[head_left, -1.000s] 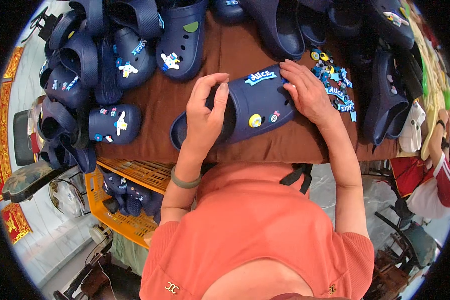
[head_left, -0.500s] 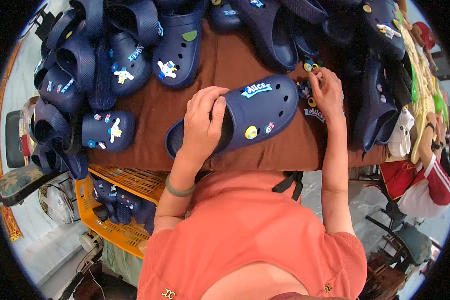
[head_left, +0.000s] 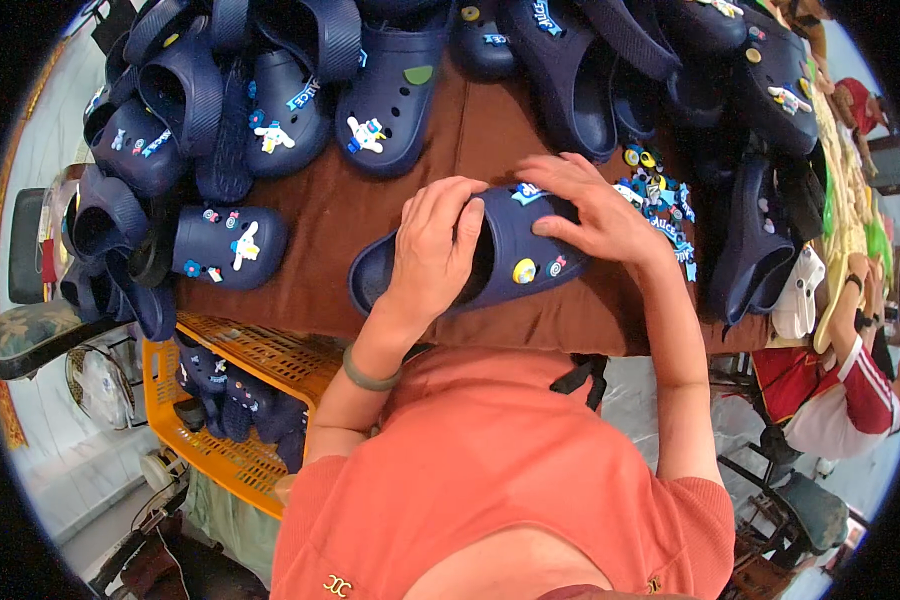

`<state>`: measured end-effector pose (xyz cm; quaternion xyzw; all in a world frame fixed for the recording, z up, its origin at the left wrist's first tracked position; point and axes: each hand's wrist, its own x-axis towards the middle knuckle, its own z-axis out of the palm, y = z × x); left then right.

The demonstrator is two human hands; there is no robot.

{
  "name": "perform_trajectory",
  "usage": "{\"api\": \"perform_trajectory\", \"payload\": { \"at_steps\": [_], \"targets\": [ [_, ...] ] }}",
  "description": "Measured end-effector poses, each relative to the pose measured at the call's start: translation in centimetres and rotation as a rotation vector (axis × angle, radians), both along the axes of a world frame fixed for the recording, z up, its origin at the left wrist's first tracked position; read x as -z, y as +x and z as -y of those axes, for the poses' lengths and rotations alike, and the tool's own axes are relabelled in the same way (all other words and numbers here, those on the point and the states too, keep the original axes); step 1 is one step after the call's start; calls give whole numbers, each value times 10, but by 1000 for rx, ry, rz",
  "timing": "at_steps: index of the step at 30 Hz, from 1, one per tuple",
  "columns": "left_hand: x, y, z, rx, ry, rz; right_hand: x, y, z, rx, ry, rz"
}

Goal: Decorating foam clogs with small plastic charms.

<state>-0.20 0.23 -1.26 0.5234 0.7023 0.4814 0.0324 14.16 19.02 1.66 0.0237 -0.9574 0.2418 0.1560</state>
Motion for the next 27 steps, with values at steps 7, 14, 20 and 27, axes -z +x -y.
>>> {"api": "perform_trajectory", "payload": {
  "at_steps": [7, 14, 20, 27],
  "targets": [
    [3, 0, -2, -13, 21, -31, 17, -13, -7, 137, -365, 125],
    [2, 1, -2, -20, 22, -36, 19, -25, 14, 303, -112, -11],
    [2, 1, -4, 12, 1, -44, 26, -24, 11, 408, -76, 5],
    [-2, 1, 0, 16, -26, -21, 11, 38, -17, 596, -401, -62]
  ]
}}
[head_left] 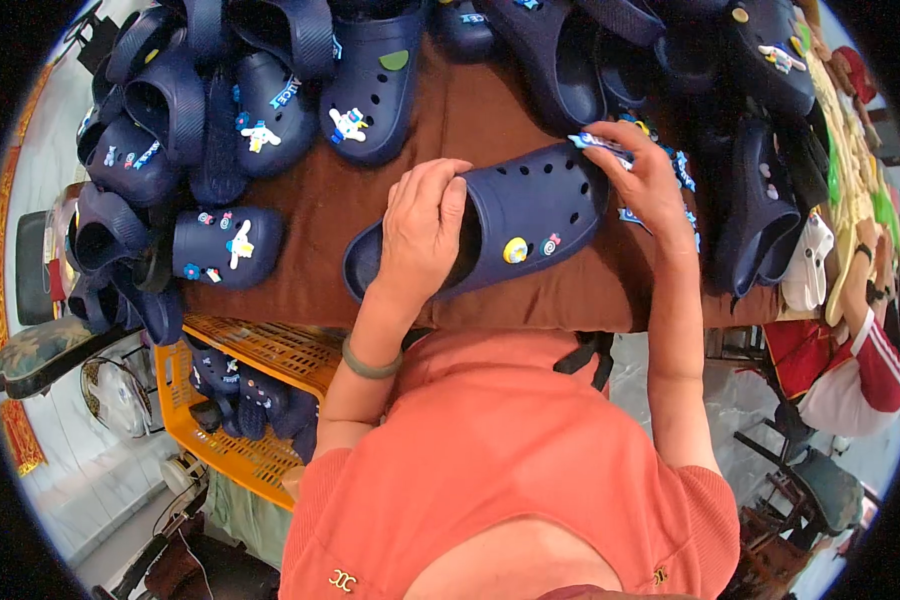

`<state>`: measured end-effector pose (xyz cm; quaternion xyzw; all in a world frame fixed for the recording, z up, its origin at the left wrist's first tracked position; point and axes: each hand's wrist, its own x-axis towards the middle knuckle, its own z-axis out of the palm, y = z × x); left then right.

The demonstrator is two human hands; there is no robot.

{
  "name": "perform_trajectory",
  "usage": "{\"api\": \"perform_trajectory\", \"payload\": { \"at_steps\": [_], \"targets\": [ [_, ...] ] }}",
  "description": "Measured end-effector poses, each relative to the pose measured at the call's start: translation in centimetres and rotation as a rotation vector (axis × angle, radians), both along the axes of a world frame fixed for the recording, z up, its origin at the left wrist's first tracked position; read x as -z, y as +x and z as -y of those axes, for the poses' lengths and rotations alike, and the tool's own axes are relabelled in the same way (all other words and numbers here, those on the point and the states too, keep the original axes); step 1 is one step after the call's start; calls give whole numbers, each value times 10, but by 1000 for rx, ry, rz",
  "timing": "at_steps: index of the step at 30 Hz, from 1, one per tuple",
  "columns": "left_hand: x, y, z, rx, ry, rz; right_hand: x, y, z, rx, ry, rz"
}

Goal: Decorating foam clogs with small plastic charms.

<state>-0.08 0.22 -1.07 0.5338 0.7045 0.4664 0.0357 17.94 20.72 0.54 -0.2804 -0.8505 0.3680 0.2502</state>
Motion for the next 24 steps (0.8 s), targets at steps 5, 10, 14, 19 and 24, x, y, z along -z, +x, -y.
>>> {"api": "perform_trajectory", "payload": {
  "at_steps": [5, 10, 14, 19, 24],
  "targets": [
    [1, -1, -1, 3, 1, -29, 9, 31, 12, -259, 429, 116],
    [5, -2, -4, -18, 43, -52, 12, 10, 50, -310, 528, 282],
    [7, -1, -5, -49, 53, -108, 15, 7, 52, -292, 624, 348],
    [5, 1, -5, -61, 46, -111, 23, 4, 52, -251, 661, 312],
    [5, 1, -4, -66, 37, -103, 29, 2, 57, -203, 768, 261]
  ]
}}
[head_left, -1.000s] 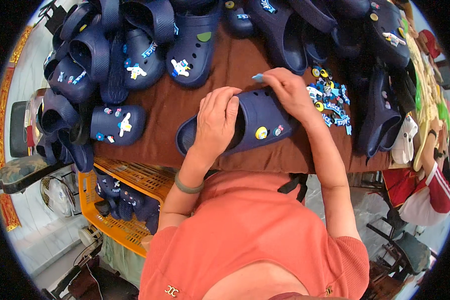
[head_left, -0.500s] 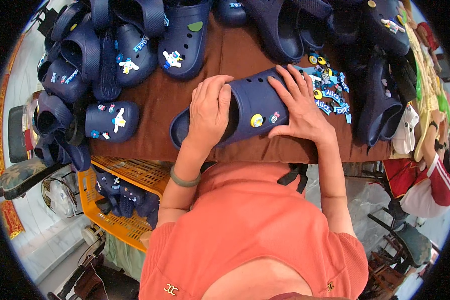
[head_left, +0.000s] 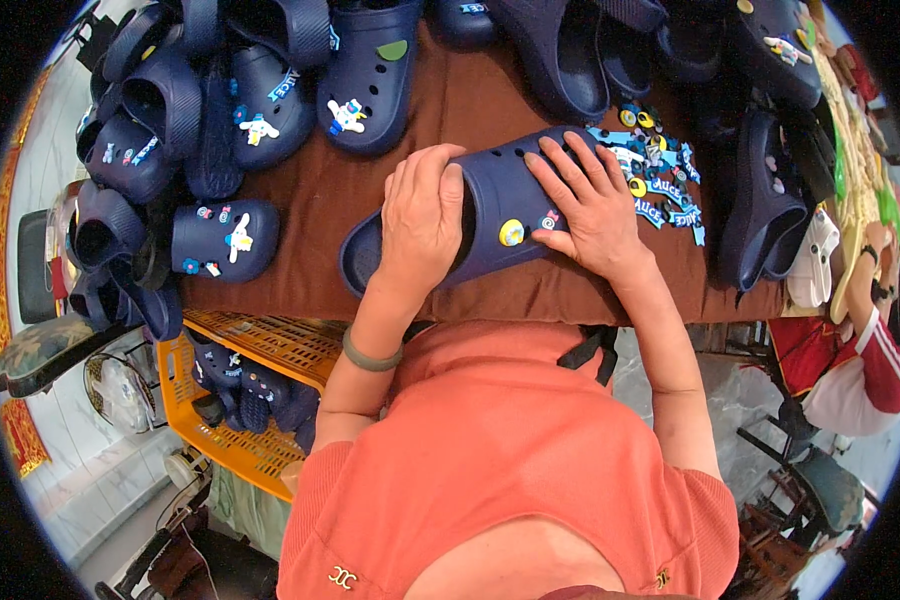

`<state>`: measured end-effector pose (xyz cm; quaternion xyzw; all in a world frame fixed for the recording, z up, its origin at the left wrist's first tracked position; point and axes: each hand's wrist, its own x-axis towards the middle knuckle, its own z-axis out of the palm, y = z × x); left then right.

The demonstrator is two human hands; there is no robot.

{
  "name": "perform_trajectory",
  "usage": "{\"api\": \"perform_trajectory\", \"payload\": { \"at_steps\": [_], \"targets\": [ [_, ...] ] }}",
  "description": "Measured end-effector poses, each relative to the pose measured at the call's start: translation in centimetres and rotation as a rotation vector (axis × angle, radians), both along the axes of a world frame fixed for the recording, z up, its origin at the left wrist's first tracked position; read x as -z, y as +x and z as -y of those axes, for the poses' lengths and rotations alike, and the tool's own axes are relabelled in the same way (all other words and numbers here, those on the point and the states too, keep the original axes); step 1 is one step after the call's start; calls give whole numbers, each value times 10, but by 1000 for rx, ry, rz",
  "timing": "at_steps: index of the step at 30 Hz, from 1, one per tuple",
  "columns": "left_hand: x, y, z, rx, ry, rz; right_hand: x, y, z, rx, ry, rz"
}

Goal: Decorating foam clogs with small plastic charms.

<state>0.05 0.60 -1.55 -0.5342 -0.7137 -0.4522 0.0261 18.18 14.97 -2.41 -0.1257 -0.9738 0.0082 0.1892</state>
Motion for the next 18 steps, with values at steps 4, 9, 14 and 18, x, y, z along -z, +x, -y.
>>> {"api": "perform_trajectory", "payload": {
  "at_steps": [4, 9, 14, 18],
  "targets": [
    [1, 0, -1, -4, -28, 2, 11, -3, 2, -1, 100, -92],
    [3, -1, -2, -17, -17, -11, 9, -4, 4, -33, 95, -130],
    [4, 0, -3, -38, -26, -26, 12, -8, -7, -10, 17, -210],
    [2, 0, -1, -32, -23, -12, 13, -8, -15, -73, -261, -421]
  ]
}}
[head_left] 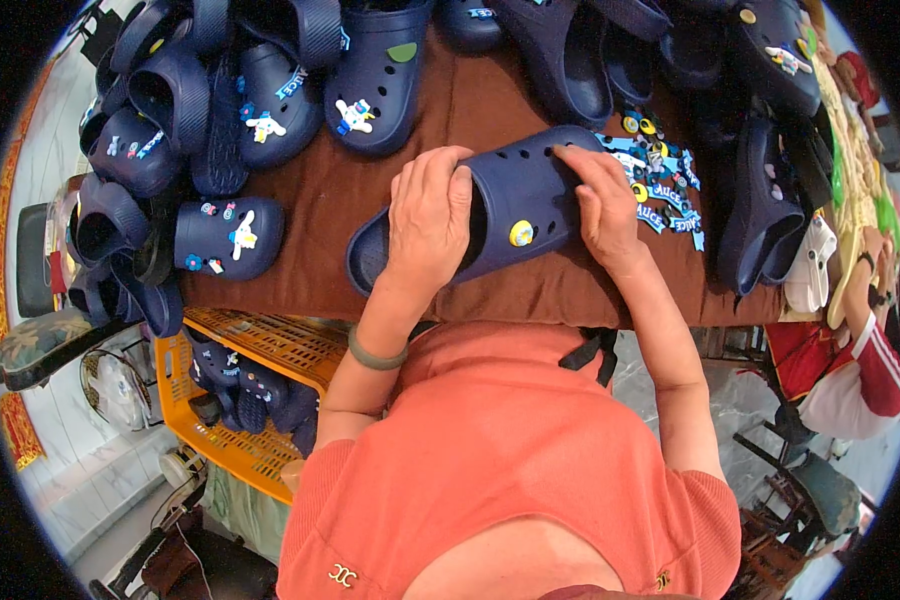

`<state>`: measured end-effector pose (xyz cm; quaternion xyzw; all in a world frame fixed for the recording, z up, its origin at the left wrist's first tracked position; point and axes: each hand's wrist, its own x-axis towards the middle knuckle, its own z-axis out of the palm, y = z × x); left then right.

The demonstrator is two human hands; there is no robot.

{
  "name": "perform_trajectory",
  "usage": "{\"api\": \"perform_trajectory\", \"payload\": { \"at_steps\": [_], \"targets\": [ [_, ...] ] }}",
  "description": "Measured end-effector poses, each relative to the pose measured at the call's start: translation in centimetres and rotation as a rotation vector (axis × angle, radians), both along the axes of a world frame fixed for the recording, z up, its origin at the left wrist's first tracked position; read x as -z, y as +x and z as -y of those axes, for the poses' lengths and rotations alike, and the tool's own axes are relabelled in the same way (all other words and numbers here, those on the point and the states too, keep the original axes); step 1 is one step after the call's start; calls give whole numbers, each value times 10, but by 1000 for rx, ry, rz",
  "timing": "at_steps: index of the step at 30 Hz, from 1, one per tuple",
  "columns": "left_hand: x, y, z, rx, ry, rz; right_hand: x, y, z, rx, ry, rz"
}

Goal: Decorating foam clogs with small plastic charms.

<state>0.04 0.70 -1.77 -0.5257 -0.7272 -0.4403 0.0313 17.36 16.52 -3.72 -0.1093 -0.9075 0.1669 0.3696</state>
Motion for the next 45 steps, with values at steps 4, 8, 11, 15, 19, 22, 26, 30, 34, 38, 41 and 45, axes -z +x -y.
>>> {"api": "perform_trajectory", "payload": {
  "at_steps": [4, 8, 11, 15, 19, 22, 26, 30, 34, 38, 41, 45],
  "targets": [
    [0, -1, 0, 12, 2, -4, 5, 5, 2, 35, -393, -107],
    [1, -1, 1, 8, 4, -16, -8, 2, 11, -50, -169, 71],
    [0, 0, 0, 4, -4, -10, -29, -11, 27, -88, 34, 87],
    [1, -1, 0, 11, -1, -4, -44, -16, 29, -68, 129, 250],
    [2, 0, -1, -2, 4, -20, -38, -18, 26, -177, 271, 350],
    [3, 0, -1, -10, -2, -25, -31, -19, 24, -232, 301, 327],
    [1, 1, -2, -3, -1, -20, -23, -19, 24, -232, 318, 255],
    [1, 1, -2, 3, 12, -29, -14, -20, 22, -250, 319, 172],
    [1, 1, -3, 7, 7, -33, -8, -22, 20, -260, 312, 109],
    [0, 1, -2, 8, 9, -26, -8, -21, 22, -243, 284, 78],
    [2, 0, -1, 9, -1, -33, -9, -19, 30, -193, 159, 0],
    [0, 0, 0, 10, -2, -4, -12, -17, 34, -183, 248, -71]
  ]
}}
